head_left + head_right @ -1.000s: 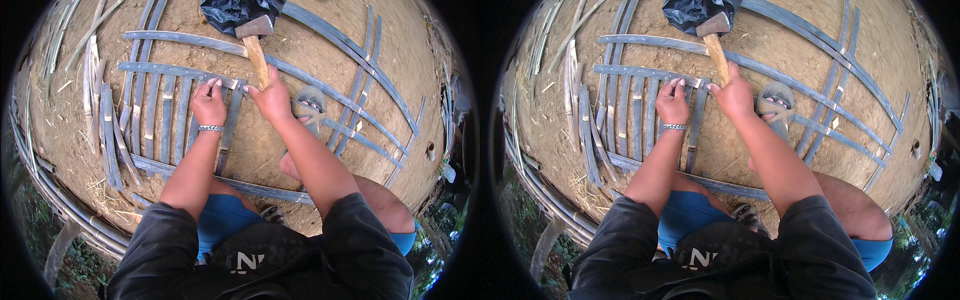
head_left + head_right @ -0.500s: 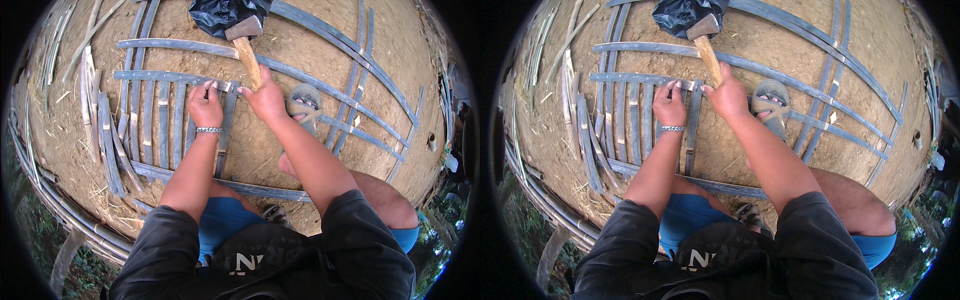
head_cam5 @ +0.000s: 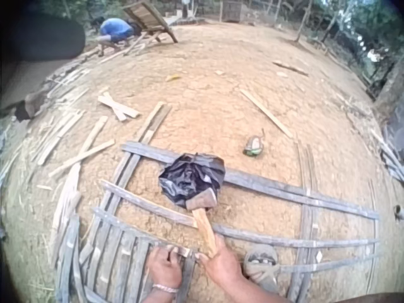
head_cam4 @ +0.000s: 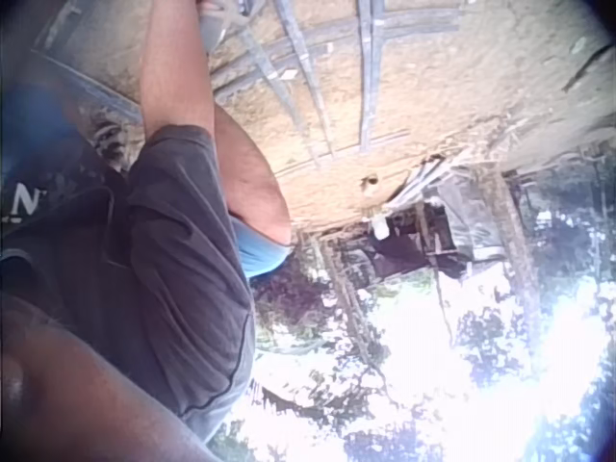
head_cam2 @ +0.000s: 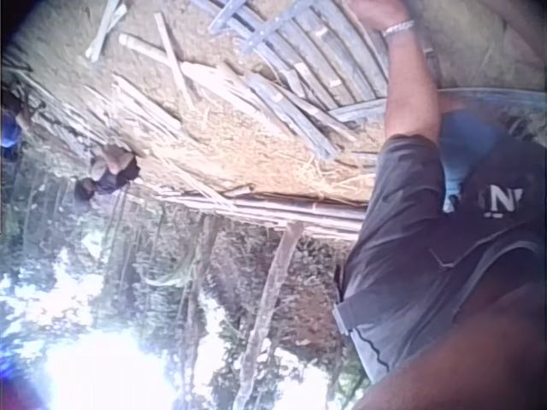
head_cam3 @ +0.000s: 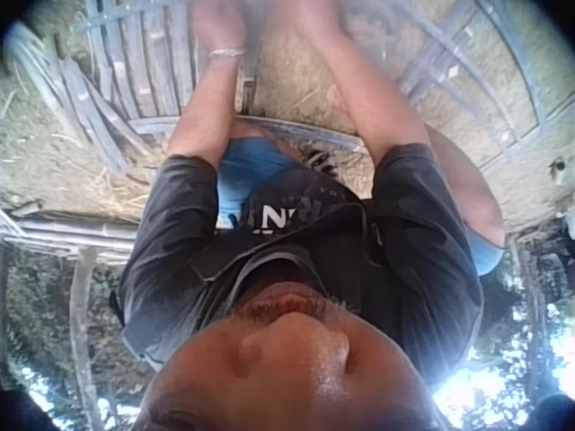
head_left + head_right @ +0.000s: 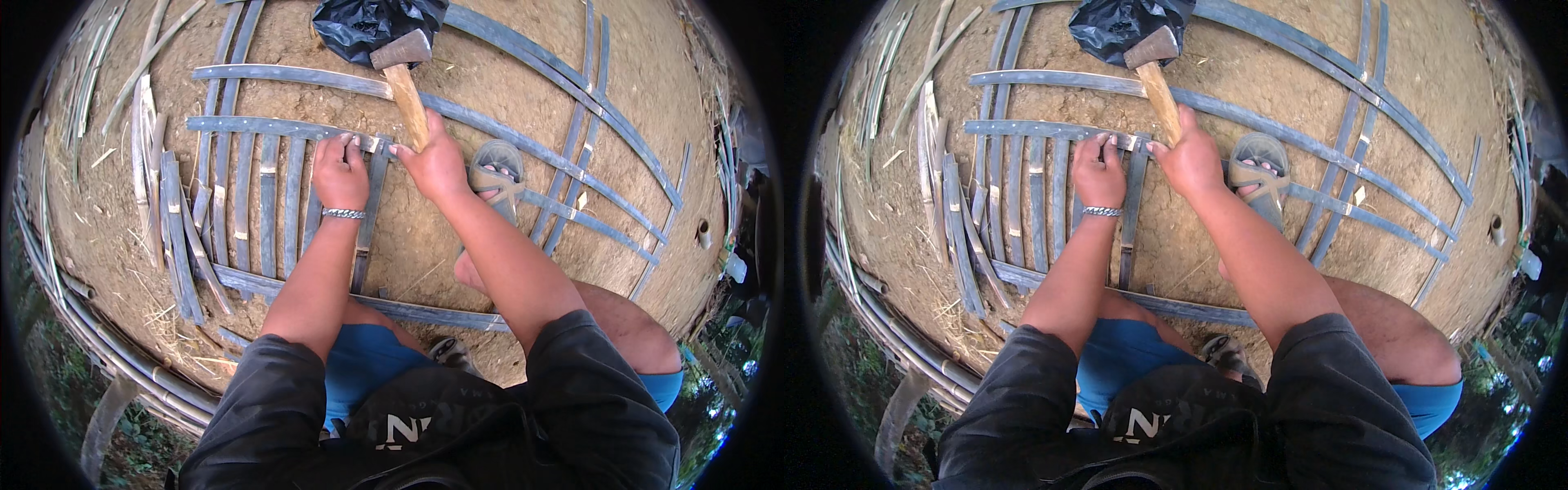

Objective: The person weaves thin bamboo strips into a larger frame structure on the ground. They use a hammer to drive nails into the intersections of the strips to secure them in place.

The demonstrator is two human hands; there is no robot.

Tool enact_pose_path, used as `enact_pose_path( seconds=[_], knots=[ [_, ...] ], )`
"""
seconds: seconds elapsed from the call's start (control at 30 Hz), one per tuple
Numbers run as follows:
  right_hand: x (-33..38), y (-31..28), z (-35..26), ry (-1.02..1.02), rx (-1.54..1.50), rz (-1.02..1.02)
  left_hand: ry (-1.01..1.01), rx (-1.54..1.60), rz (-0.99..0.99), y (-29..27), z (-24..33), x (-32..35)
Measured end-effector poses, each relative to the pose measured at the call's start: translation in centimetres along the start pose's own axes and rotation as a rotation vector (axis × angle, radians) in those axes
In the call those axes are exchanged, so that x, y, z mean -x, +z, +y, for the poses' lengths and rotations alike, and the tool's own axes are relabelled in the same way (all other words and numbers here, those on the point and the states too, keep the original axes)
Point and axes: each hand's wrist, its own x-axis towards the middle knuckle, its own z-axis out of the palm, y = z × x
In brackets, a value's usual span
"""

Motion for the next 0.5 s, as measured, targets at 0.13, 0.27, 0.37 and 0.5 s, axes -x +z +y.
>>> enact_pose_path(
  seconds=[0.13,0.27,0.37,0.5],
  knots=[
    [0.7,-0.4,0.0,-0.026,0.010,0.010,0.038,-0.048,-0.037,-0.1,-0.3,0.2],
    [3.4,0.2,0.3,-0.212,0.001,-0.006,0.087,-0.030,0.051,0.5,-1.3,0.5],
    [7.2,0.8,0.6,-0.326,0.051,-0.015,0.048,0.016,0.048,0.5,-1.2,0.5],
    [10.0,0.5,1.1,-0.182,0.207,-0.151,-0.004,0.006,0.011,0.2,-1.1,0.5]
  ],
)
